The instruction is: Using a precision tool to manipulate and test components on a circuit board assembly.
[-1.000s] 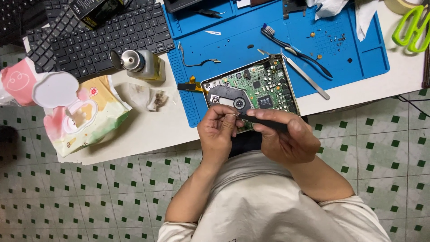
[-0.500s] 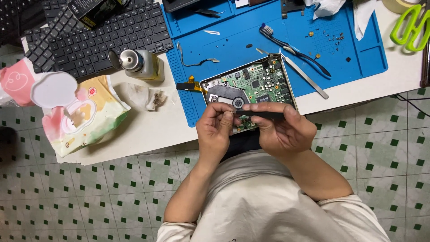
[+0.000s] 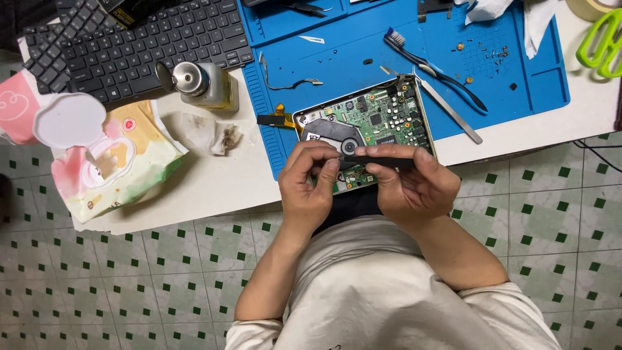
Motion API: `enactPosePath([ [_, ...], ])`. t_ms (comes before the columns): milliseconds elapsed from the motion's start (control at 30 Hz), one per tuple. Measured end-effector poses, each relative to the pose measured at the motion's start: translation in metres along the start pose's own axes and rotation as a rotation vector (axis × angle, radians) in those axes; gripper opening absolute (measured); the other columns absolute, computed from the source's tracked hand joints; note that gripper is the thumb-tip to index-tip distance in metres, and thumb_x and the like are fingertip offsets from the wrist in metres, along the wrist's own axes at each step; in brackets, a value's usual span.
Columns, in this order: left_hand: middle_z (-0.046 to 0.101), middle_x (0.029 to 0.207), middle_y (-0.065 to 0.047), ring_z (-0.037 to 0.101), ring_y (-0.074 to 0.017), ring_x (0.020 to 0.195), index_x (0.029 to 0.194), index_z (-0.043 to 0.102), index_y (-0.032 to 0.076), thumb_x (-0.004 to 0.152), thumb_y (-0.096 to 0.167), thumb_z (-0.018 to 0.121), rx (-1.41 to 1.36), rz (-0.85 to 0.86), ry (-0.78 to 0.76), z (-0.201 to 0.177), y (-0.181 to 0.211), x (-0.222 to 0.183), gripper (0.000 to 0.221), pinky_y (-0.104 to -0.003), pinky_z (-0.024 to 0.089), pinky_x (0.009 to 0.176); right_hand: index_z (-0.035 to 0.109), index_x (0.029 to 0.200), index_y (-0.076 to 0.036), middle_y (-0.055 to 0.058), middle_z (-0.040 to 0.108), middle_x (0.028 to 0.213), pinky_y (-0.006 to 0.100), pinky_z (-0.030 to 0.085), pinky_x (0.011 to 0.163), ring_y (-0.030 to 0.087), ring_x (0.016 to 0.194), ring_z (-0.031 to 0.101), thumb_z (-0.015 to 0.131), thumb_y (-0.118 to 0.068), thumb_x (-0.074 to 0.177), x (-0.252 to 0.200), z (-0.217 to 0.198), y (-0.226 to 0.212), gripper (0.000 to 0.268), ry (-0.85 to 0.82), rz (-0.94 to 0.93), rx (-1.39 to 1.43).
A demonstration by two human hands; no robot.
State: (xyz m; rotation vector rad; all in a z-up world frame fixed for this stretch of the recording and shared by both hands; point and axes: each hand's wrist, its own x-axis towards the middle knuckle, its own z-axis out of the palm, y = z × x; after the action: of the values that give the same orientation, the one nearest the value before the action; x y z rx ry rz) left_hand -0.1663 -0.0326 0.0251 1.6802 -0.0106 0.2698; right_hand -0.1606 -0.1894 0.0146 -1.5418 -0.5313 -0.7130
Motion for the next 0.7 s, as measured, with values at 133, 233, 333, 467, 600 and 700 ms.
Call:
enactPosePath([
  [133,0.071,0.093,-0.009,0.058,-0.0133,0.066,0.095,0.075,0.007,0.095,0.005,0.071,-0.008,-0.01,0.002,-0.003,-0.003,0.001,0.005,-0.025,0.047,0.054,0.031,0.144,0.005,0.035,0.069,0.102,0.053,0.068,0.078,0.045,0.088,0.076,0.066,0.021,0.092,-0.004,0.001,0.005,0.064,0.0,0.006,0.005],
  [233,0.071,0.094,-0.008,0.059,-0.0132,0.069,0.098,0.075,0.007,0.094,0.003,0.071,-0.008,-0.014,-0.002,-0.006,-0.005,0.001,0.007,-0.025,0.051,0.057,0.032,0.142,0.006,0.037,0.069,0.098,0.054,0.068,0.074,0.046,0.083,0.075,0.068,0.022,0.09,-0.004,0.004,0.006,0.065,0.024,0.005,0.005],
  [333,0.071,0.096,-0.009,0.062,-0.0147,0.072,0.1,0.076,0.007,0.094,0.003,0.071,0.002,-0.021,-0.002,-0.009,-0.009,0.0,0.008,-0.025,0.052,0.058,0.033,0.142,0.006,0.036,0.07,0.099,0.051,0.068,0.074,0.044,0.083,0.076,0.068,0.021,0.091,-0.004,0.006,0.008,0.063,0.036,0.012,-0.009],
  [467,0.07,0.101,-0.01,0.064,-0.0178,0.077,0.107,0.073,0.005,0.095,0.002,0.07,0.079,-0.026,0.051,-0.018,-0.013,-0.004,0.013,-0.027,0.056,0.063,0.033,0.143,0.006,0.038,0.069,0.099,0.053,0.067,0.074,0.047,0.084,0.075,0.068,0.021,0.091,-0.006,0.007,0.013,0.064,0.016,0.002,0.012],
  [600,0.066,0.091,-0.013,0.06,-0.0313,0.07,0.099,0.07,0.004,0.099,0.008,0.06,0.582,0.348,0.078,-0.021,-0.017,-0.031,0.011,-0.04,0.051,0.059,0.038,0.144,0.007,0.041,0.066,0.095,0.057,0.065,0.07,0.052,0.08,0.074,0.069,0.021,0.091,-0.013,0.006,0.023,0.063,0.014,0.012,0.093],
  [700,0.068,0.104,-0.015,0.062,-0.0314,0.074,0.104,0.073,0.009,0.1,0.012,0.05,0.885,0.466,-0.005,0.0,-0.015,-0.068,0.023,-0.04,0.046,0.059,0.044,0.14,0.01,0.042,0.066,0.091,0.058,0.064,0.065,0.054,0.073,0.073,0.073,0.022,0.087,-0.016,0.004,0.035,0.061,-0.029,-0.008,0.093],
])
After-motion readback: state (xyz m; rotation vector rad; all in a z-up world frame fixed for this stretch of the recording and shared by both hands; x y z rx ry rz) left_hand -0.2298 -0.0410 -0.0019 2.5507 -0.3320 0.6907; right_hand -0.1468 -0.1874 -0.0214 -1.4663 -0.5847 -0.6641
